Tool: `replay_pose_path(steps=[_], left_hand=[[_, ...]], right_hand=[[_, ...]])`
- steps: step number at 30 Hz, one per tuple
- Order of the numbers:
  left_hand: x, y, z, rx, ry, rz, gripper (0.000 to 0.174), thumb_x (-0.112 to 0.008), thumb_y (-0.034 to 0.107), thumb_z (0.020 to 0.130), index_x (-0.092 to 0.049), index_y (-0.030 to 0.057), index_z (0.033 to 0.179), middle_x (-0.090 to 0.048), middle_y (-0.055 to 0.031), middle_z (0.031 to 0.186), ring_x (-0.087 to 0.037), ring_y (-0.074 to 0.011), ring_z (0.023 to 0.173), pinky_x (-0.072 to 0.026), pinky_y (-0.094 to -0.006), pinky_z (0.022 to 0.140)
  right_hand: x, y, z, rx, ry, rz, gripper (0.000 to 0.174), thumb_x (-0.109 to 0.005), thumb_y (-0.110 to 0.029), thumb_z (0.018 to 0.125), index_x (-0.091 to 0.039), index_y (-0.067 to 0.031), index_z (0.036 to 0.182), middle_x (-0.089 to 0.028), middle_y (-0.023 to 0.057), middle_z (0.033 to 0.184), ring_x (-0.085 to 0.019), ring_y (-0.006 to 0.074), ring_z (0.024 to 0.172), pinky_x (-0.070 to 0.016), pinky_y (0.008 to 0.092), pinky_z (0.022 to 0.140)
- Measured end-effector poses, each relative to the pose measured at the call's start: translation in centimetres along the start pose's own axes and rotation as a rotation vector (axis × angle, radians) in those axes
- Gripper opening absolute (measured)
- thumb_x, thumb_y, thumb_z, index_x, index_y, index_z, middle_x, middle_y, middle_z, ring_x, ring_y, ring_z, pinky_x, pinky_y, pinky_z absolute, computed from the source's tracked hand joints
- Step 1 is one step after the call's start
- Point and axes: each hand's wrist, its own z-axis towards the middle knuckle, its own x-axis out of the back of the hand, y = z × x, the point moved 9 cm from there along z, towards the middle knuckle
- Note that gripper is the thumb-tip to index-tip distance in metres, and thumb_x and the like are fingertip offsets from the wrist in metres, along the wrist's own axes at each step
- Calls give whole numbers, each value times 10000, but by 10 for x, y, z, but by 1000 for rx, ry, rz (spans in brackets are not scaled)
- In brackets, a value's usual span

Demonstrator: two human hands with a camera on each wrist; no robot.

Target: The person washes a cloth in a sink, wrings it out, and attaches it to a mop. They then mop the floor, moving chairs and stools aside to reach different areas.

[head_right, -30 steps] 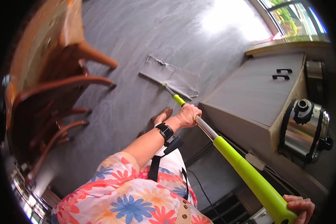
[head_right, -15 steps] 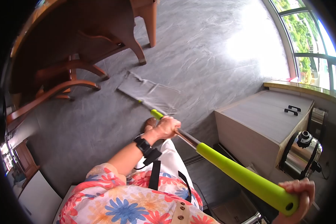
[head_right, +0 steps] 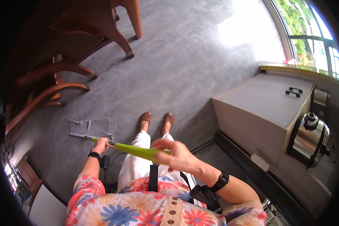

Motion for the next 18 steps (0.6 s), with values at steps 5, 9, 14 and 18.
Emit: replay_pose_path(steps=[5, 9, 14, 18], left_hand=[[21, 56, -10, -153, 305, -127, 153, -680, 100, 648, -575, 130, 755, -581, -63, 775, -572, -287, 817, -458, -417, 673], [67, 150, -10, -213, 463, -168, 132, -655, 102, 652, -573, 172, 727, -572, -8, 745, -557, -221, 839, -376, -403, 659], [107, 313, -5, -422, 691, -310, 113, -602, 85, 649, -582, 185, 697, -572, 5, 738, -547, -215, 820, -357, -401, 663], [136, 465, -10, -617, 767, -315, 93, -598, 98, 652, -596, 166, 716, -590, 0, 734, -563, -219, 796, -395, -378, 654]], right_hand=[[26, 12, -49, -154, -61, -16, 381, -510, -113, 841, -485, -9, 1208, -617, 111, 968, -632, 110, 674, -491, 212, 491], [80, -14, -119, -91, 99, -100, 353, -532, -67, 809, -539, -10, 1157, -630, 95, 898, -626, 106, 647, -489, 206, 524], [156, -36, -246, 112, 406, -298, 345, -560, 7, 700, -610, -2, 1041, -636, 147, 917, -638, 156, 673, -499, 239, 602], [186, -36, -343, 329, 601, -552, 356, -570, -14, 630, -636, -8, 979, -627, 193, 961, -652, 215, 730, -502, 269, 658]])
